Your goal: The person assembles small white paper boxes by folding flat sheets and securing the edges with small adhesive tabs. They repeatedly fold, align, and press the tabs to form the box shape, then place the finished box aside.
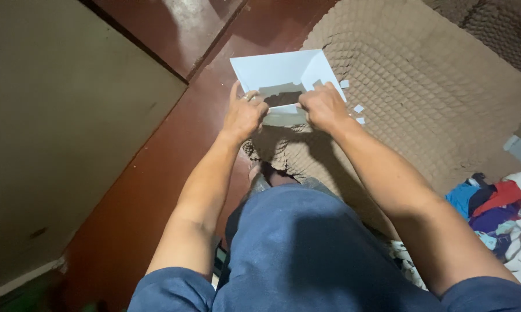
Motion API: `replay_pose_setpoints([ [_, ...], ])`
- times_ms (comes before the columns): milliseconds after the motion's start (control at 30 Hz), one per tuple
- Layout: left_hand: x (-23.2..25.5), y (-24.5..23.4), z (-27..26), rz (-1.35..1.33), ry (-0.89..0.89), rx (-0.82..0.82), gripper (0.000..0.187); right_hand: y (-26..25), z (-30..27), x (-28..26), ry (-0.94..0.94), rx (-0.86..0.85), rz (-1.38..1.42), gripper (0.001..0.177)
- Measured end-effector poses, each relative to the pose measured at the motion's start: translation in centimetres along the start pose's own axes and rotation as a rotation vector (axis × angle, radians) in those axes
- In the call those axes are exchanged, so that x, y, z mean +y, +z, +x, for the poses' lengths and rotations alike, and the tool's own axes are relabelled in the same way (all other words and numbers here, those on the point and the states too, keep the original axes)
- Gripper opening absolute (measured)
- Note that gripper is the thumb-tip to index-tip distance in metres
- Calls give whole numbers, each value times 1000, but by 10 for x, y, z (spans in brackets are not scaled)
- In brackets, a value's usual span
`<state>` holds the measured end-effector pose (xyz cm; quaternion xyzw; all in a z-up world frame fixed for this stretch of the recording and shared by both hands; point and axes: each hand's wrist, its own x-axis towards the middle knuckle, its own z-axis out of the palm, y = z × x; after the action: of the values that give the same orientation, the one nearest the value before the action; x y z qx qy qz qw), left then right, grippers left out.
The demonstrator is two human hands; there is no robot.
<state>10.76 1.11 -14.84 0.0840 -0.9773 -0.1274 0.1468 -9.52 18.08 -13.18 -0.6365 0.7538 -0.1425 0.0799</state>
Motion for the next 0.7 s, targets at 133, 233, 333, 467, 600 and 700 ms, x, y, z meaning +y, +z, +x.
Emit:
replay_pose_setpoints([
  [133,-2,12,-4,-26,-40,10,6,10,-2,-4,44,-1,-15,18],
  [233,4,12,-3,-17,-71,35,9,18,-1,-13,-143,125,122,17],
  [333,4,11,-1,-26,-67,35,8,29,5,-16,-105,118,109,3],
  [467,4,6,-2,0,-84,-19,18,20,5,-27,-12,105,135,14],
  [600,-6,0,-12,75,-96,-6,31,14,6,-24,116,-49,237,26],
  [700,-6,-18,-17,84,-132,-26,31,-21,21,-28,398,-448,273,45],
])
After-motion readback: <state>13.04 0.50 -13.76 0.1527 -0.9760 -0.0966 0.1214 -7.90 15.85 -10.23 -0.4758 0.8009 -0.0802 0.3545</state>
